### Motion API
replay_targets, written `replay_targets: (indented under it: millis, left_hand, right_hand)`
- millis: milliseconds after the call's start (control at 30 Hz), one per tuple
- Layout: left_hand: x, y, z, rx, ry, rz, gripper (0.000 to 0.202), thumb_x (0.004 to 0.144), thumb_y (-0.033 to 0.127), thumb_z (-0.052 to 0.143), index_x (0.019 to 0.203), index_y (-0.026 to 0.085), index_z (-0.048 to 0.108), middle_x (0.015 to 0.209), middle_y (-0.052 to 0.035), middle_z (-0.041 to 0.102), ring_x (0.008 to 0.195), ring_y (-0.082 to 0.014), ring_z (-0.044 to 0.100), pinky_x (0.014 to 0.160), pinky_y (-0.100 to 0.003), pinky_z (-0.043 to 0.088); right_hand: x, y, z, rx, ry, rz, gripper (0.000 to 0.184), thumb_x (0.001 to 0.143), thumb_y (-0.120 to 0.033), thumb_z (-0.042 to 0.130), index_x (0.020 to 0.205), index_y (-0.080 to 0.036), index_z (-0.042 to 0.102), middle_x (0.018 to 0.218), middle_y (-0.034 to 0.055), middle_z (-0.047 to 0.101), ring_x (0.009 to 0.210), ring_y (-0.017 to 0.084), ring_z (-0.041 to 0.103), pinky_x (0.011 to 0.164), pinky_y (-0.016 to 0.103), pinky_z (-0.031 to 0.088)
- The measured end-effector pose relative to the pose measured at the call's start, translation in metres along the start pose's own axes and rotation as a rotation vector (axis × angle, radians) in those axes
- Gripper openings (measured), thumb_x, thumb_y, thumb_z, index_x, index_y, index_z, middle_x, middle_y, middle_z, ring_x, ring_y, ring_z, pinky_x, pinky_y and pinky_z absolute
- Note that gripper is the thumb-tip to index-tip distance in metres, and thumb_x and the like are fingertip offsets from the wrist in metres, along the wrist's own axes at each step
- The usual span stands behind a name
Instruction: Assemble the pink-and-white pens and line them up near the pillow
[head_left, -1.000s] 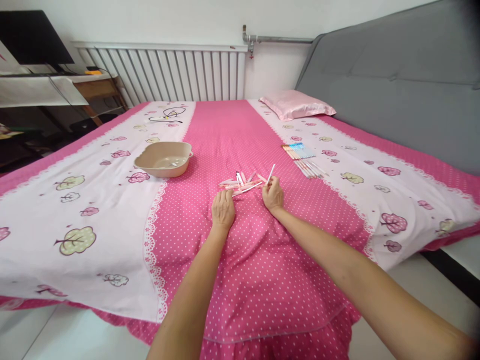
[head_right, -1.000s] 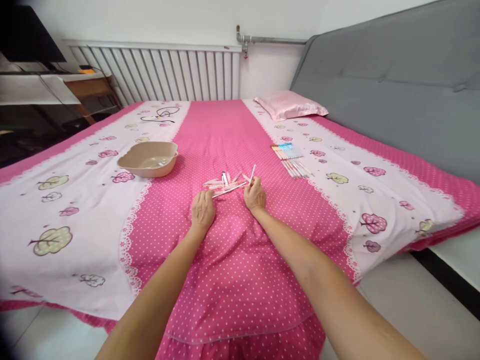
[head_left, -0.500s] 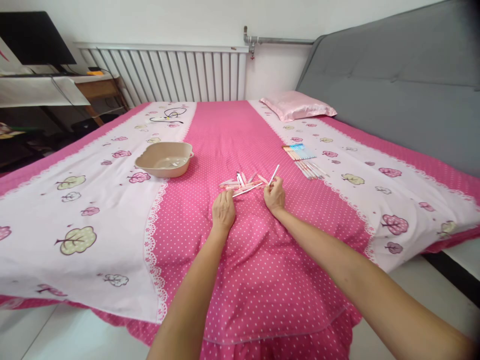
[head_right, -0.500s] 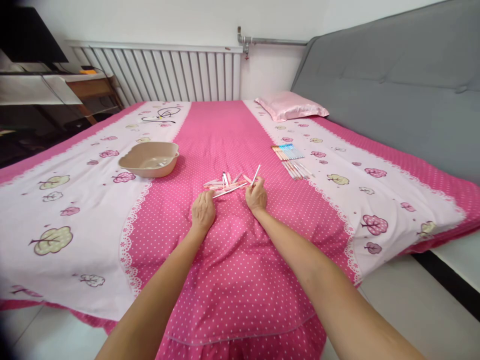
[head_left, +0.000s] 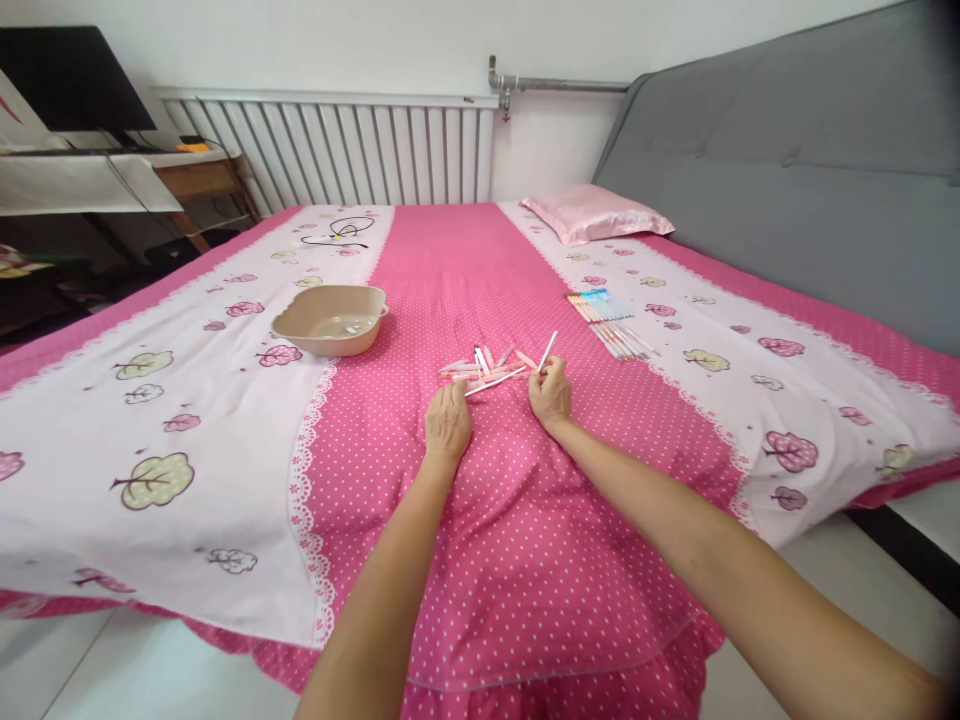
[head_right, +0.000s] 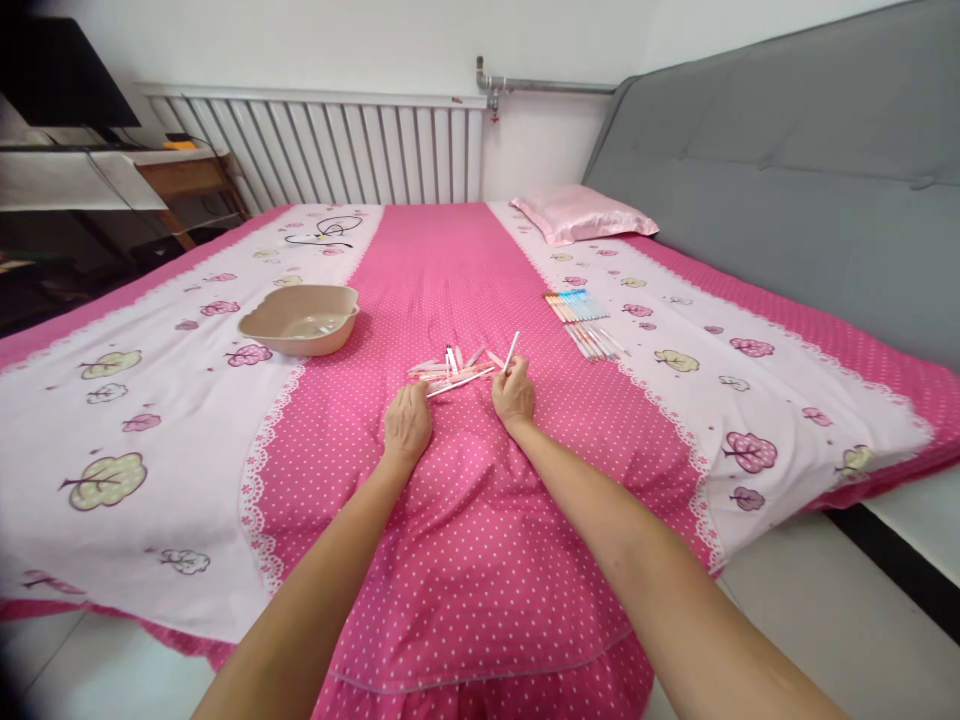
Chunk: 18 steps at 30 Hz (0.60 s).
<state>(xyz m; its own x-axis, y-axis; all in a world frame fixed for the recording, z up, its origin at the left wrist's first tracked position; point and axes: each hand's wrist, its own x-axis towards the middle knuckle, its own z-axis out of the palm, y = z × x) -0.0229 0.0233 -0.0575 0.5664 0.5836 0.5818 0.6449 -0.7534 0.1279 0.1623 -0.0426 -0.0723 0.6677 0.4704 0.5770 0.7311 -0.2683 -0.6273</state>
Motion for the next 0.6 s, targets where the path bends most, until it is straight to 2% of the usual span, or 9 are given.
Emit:
replay_targets:
  millis: [600]
  left_hand:
    - [-0.0003,0.0000,0.0005,-0.004,-0.002,-0.003,0.031,0.090,0.014,0.027,0.107,0.014,0.053,0.087,-0.0098,0.060,0.082,-0.0210,0.054,0.075,-0.030,0.040]
  right_hand:
    - [-0.0005,-0.0019,-0.0022,-0.027,-0.022,0.031,0.027,0.077,-0.022,0.040,0.103,-0.017,0.043,0.076,0.0053,0.062,0.059,0.020,0.053,0.053,0.027,0.033]
